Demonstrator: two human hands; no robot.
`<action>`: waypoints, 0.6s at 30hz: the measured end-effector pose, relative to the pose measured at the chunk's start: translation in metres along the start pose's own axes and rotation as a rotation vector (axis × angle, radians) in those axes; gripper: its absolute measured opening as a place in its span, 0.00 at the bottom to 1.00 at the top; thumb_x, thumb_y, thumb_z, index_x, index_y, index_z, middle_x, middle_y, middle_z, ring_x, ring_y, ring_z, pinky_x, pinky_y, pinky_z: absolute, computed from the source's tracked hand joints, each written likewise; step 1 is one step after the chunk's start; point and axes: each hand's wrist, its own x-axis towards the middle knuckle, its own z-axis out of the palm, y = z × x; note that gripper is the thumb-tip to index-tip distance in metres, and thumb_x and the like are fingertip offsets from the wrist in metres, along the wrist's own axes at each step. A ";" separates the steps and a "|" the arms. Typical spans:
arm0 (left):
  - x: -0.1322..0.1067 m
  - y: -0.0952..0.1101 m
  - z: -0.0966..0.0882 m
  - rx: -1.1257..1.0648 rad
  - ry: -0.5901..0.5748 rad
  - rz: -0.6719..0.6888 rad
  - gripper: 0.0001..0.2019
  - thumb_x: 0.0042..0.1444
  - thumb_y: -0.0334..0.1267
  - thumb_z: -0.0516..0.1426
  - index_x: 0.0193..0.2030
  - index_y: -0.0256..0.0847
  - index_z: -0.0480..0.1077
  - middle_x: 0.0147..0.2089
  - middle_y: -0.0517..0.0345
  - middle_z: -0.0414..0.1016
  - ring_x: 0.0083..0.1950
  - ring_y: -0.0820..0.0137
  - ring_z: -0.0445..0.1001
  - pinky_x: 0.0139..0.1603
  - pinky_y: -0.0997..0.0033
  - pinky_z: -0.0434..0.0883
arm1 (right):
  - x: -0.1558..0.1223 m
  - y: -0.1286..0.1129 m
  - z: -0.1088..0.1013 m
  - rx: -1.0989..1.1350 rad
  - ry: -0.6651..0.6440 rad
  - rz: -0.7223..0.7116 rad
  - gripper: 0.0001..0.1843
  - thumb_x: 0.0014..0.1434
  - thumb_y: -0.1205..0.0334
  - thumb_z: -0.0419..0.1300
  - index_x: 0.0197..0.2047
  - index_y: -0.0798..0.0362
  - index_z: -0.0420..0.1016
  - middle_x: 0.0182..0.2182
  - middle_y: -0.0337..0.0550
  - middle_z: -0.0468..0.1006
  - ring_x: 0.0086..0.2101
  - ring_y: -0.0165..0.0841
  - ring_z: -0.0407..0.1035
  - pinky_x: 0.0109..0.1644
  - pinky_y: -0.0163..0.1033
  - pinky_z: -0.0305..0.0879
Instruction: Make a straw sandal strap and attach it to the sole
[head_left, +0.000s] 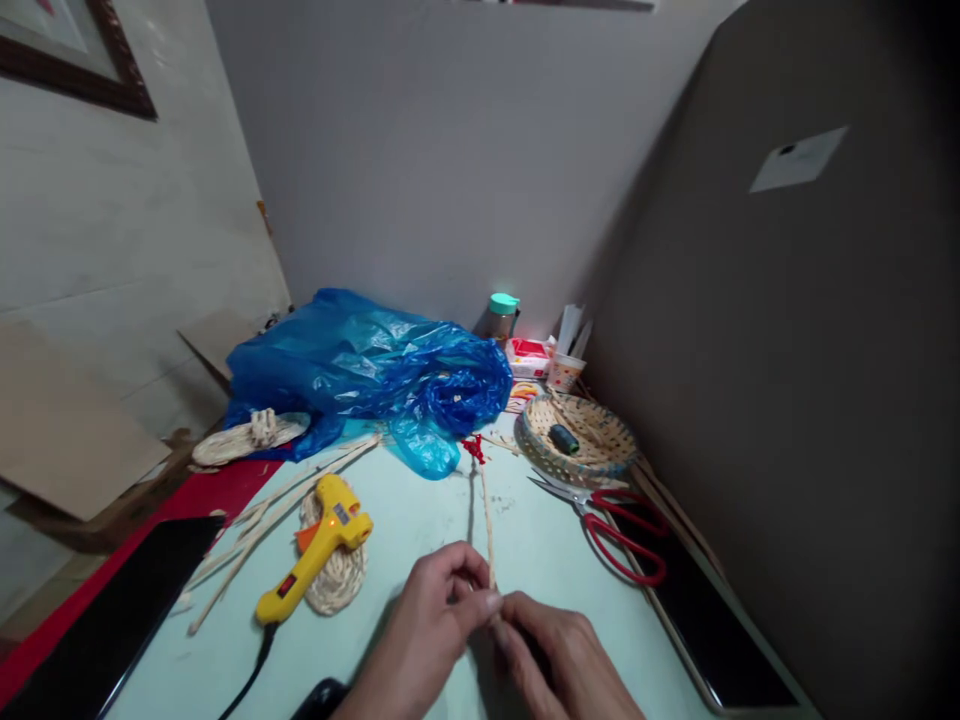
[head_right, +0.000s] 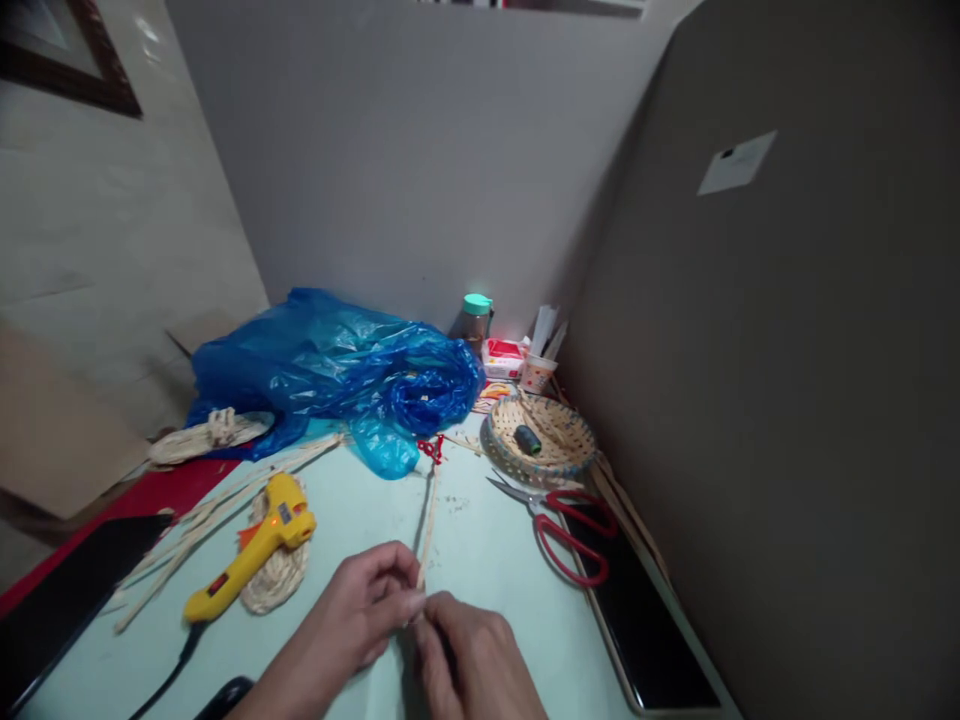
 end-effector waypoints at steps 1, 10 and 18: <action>0.000 -0.001 0.000 -0.019 -0.011 -0.006 0.10 0.57 0.46 0.53 0.35 0.42 0.62 0.24 0.70 0.59 0.20 0.78 0.55 0.21 0.78 0.55 | -0.001 -0.002 -0.005 -0.030 -0.055 -0.002 0.15 0.66 0.59 0.51 0.28 0.52 0.68 0.22 0.35 0.70 0.24 0.28 0.60 0.27 0.32 0.54; -0.002 -0.005 0.007 0.156 -0.050 0.026 0.05 0.58 0.41 0.50 0.34 0.43 0.61 0.26 0.64 0.67 0.27 0.73 0.65 0.29 0.75 0.61 | 0.063 0.014 -0.076 -0.226 0.156 0.015 0.18 0.70 0.60 0.51 0.36 0.56 0.78 0.29 0.41 0.79 0.31 0.31 0.71 0.37 0.36 0.61; -0.005 -0.014 0.008 0.651 -0.011 0.196 0.11 0.61 0.34 0.46 0.27 0.46 0.59 0.24 0.62 0.70 0.26 0.69 0.68 0.29 0.73 0.61 | 0.146 0.018 -0.057 -0.431 0.127 0.134 0.18 0.66 0.49 0.59 0.48 0.56 0.74 0.45 0.46 0.77 0.43 0.37 0.74 0.48 0.49 0.72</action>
